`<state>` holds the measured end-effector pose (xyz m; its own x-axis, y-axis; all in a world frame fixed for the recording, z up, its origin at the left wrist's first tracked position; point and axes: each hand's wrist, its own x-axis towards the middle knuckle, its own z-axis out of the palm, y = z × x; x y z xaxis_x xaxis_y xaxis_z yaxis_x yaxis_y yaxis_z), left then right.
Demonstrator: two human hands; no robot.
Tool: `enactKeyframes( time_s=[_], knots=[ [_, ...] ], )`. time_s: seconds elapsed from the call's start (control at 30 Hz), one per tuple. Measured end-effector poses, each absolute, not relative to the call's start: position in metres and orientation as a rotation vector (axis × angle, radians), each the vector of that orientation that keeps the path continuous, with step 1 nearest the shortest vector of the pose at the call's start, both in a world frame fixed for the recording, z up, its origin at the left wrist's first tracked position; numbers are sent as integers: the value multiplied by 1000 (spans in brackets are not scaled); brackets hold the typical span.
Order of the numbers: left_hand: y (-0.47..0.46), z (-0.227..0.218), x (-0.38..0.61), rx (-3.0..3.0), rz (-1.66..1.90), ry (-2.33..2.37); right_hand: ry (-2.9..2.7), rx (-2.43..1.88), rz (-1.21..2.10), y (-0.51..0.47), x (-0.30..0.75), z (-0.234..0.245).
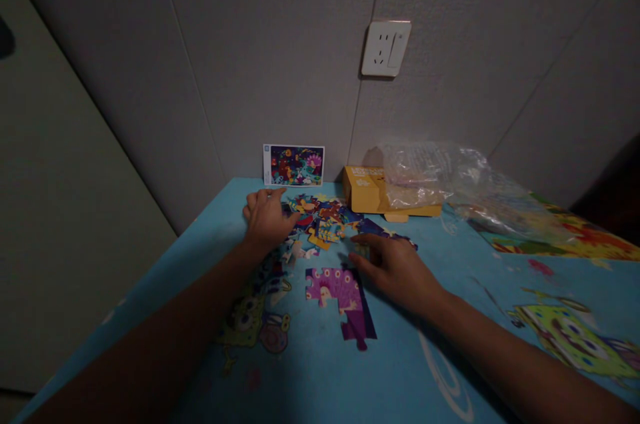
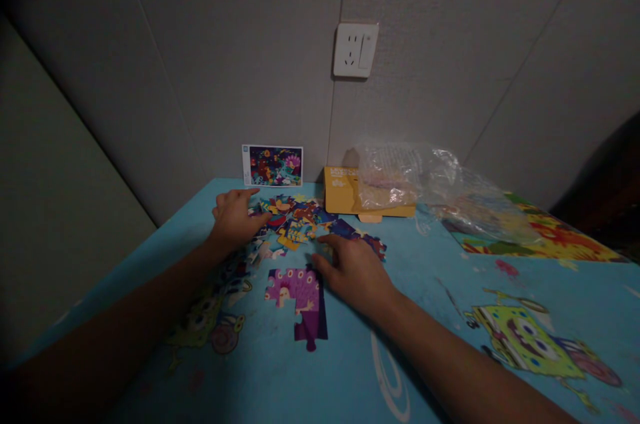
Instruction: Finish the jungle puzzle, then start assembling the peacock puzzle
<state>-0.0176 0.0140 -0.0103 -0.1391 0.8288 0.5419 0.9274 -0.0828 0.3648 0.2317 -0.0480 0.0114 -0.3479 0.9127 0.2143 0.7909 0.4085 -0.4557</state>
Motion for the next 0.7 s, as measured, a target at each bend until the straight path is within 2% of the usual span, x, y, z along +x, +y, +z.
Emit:
enactKeyframes(
  time_s=[0.3, 0.6, 0.7],
  knots=[
    [0, -14, -2, -2799, -749, -1297, -2243, -1441, 401, -47, 231, 9],
    [-2, -11, -1, -2688, -859, -1373, -2249, -1473, 396, -49, 230, 12],
    [-1, -6, 0, -2547, -997, -1409, -2246, -1473, 391, -48, 230, 12]
  ],
)
